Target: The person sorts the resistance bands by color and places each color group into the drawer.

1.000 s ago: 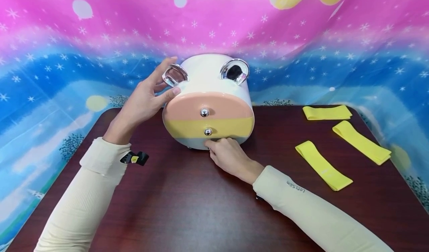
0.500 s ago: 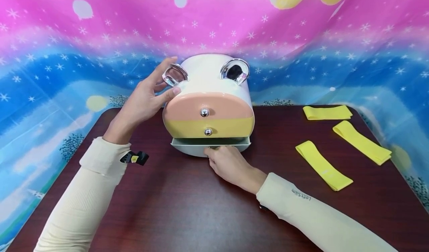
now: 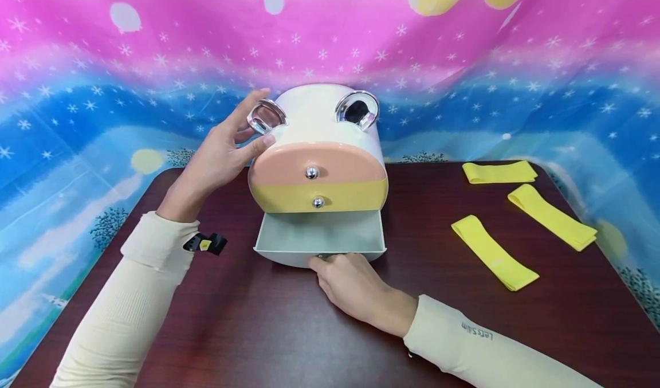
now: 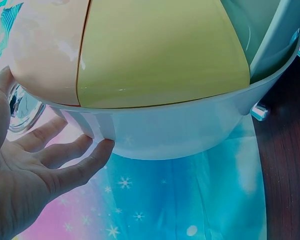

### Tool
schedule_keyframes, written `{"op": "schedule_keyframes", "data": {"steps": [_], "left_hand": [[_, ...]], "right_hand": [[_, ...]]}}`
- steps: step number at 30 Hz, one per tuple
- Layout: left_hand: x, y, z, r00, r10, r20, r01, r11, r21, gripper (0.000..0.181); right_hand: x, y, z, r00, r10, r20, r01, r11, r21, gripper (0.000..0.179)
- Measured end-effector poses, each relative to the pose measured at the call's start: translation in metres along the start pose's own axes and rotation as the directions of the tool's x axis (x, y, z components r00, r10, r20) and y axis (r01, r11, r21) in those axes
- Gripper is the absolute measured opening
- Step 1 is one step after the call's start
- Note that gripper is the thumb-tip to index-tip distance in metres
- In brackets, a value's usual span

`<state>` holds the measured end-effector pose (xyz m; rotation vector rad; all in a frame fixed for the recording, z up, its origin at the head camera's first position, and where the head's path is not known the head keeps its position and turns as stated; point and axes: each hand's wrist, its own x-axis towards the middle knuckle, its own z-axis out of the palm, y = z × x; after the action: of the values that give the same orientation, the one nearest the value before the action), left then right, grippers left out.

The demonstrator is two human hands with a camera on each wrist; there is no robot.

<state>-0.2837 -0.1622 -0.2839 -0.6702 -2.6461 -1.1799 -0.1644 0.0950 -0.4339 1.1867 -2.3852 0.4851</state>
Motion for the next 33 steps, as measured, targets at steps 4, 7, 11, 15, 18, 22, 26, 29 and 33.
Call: {"op": "schedule_keyframes", "data": {"steps": [4,7,11,15,18,22,26,29,33], "left_hand": [[0.000,0.000,0.000,1.000,-0.002,0.002,0.002,1.000,0.002,0.076],[-0.001,0.000,0.000,1.000,-0.006,0.003,0.006,1.000,0.003,0.076],[-0.001,0.000,0.000,1.000,-0.015,0.004,0.015,1.000,0.004,0.076],[-0.001,0.000,0.000,1.000,-0.016,0.004,0.016,1.000,0.008,0.076],[-0.001,0.001,0.000,1.000,-0.015,0.004,0.015,1.000,0.010,0.076],[-0.001,0.000,0.001,1.000,-0.016,0.003,0.016,1.000,0.009,0.076],[-0.001,0.000,0.001,1.000,-0.013,0.000,0.013,1.000,0.007,0.076],[-0.001,0.000,0.001,1.000,-0.010,0.001,0.010,1.000,0.004,0.076],[-0.001,0.000,0.000,1.000,-0.012,0.007,0.012,1.000,-0.006,0.076]], "right_hand": [[-0.004,-0.007,-0.003,1.000,-0.004,0.004,0.004,1.000,0.003,0.018],[-0.007,-0.010,-0.004,1.000,-0.011,0.004,0.011,1.000,0.008,0.017],[-0.010,-0.013,-0.005,1.000,-0.016,0.013,0.016,1.000,0.015,0.016],[-0.012,-0.015,-0.005,1.000,-0.014,0.023,0.013,1.000,0.019,0.018],[-0.013,-0.015,-0.005,1.000,-0.008,0.026,0.007,1.000,0.026,0.018],[-0.015,-0.016,-0.007,1.000,0.005,0.026,-0.006,0.999,0.048,0.021],[-0.016,-0.019,-0.015,1.000,0.027,-0.013,-0.026,0.997,0.072,0.028],[-0.017,-0.020,-0.028,0.997,0.052,-0.060,-0.045,0.993,0.112,0.032],[-0.019,-0.015,-0.049,0.984,0.059,-0.165,-0.027,0.982,0.187,0.029]]}}
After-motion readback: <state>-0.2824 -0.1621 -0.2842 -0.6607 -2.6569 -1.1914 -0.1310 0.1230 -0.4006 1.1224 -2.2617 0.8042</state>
